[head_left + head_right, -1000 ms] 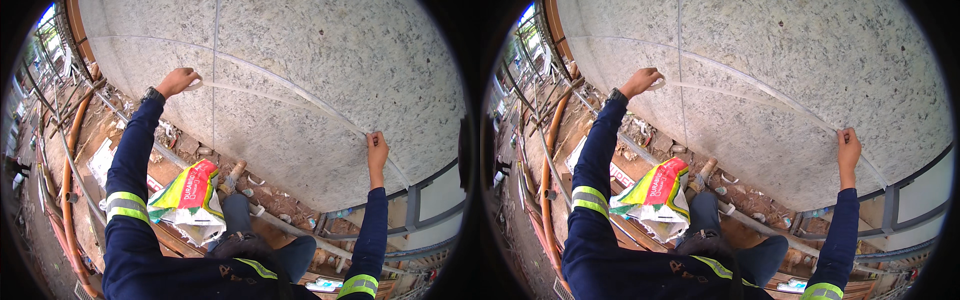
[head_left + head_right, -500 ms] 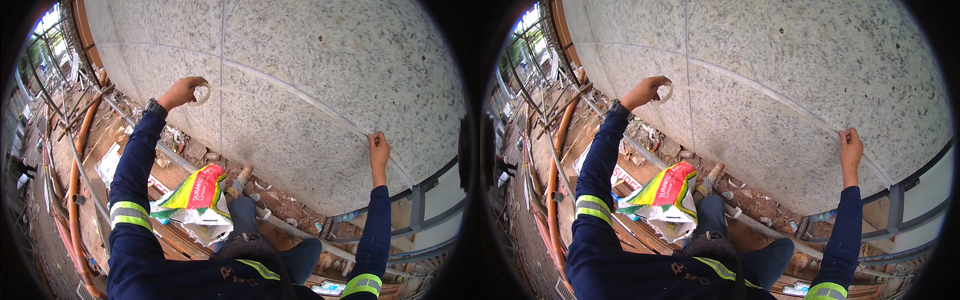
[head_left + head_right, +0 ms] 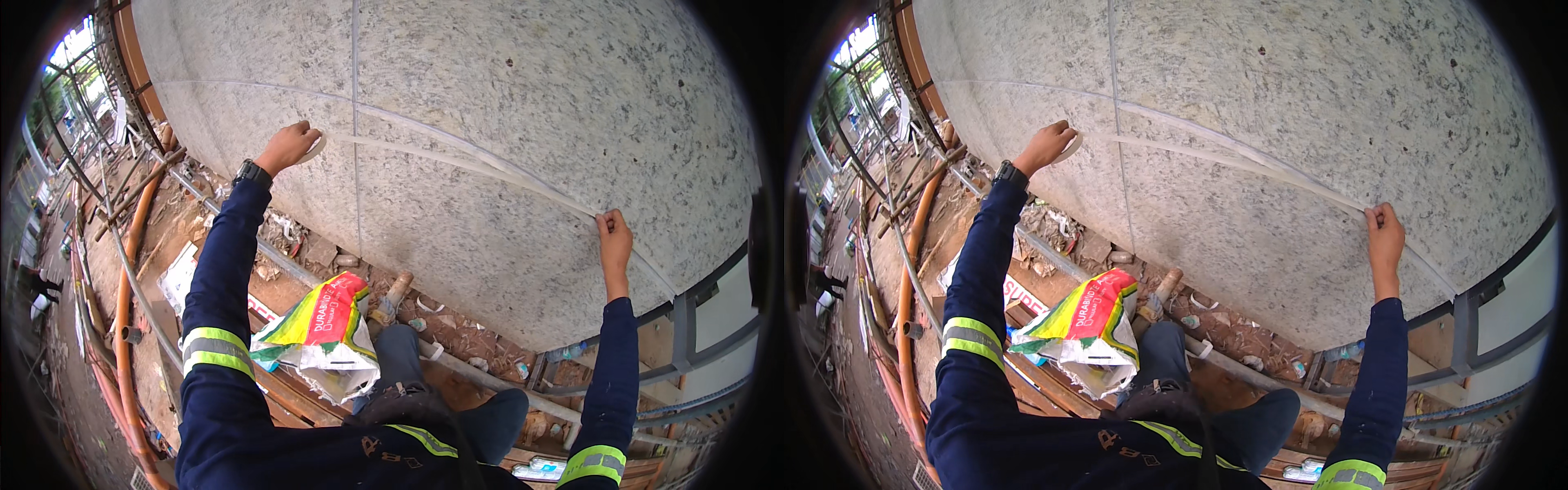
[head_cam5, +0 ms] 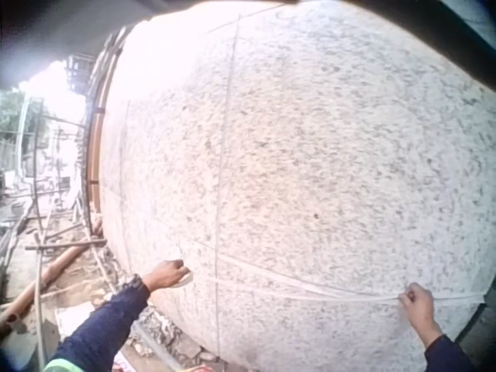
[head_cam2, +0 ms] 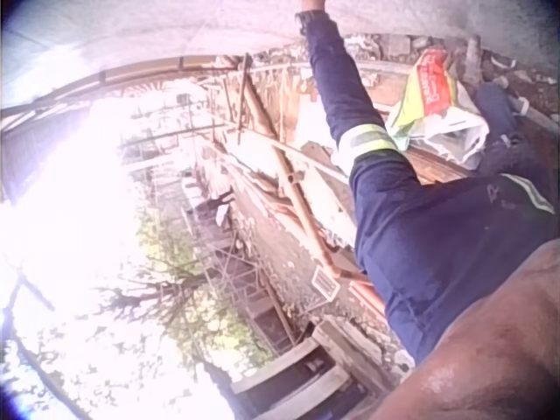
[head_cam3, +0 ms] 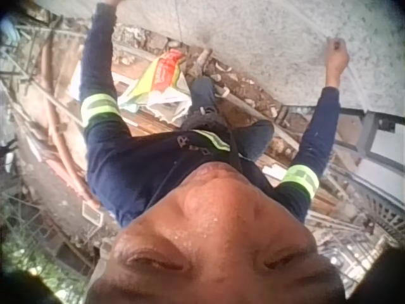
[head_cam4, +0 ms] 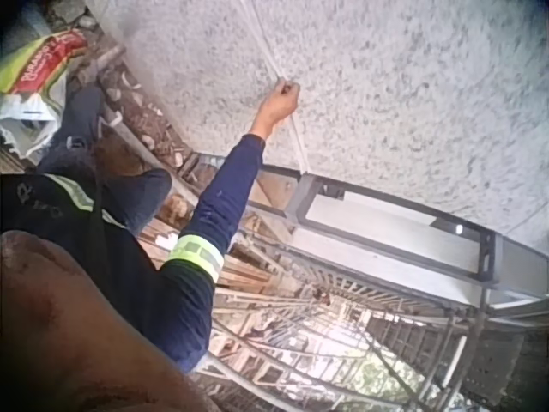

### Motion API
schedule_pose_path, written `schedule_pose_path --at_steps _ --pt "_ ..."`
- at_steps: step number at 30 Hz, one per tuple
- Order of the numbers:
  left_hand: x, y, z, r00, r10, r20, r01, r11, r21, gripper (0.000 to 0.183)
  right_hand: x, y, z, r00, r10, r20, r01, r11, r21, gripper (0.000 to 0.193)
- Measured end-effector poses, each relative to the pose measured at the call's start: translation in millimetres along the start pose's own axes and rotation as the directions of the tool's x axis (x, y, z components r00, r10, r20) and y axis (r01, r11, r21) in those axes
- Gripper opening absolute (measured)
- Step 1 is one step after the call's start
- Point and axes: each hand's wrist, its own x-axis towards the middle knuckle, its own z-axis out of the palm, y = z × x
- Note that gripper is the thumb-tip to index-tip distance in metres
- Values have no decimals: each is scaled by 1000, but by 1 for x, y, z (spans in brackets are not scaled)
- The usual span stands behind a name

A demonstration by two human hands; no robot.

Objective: The person retrieves a roll of white tape from a bag, unrolls and tears off strips, and applies them along the seams of a large stone slab on a construction site. The person smooths the tape along the slab surface and repeats the process for multiple seams.

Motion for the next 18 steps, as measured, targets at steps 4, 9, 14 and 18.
schedule_pose_path --at_steps 4,9,14,18 --pt "5 3 -8 983 -158 88 170 975 -143 37 -2 -1 -1 1000 3 7 -3 1000 -7 23" --pt "-2 31 -38 929 -289 232 368 788 -493 70 -5 9 -9 1000 -13 -7 12 999 -46 22" --pt "-27 46 -60 924 -297 240 360 890 -281 70 -1 3 1 998 -50 -42 48 998 -36 22" --pt "-18 60 -64 947 -231 226 292 910 -296 49 -2 2 -2 1000 -6 -13 5 999 -37 20"
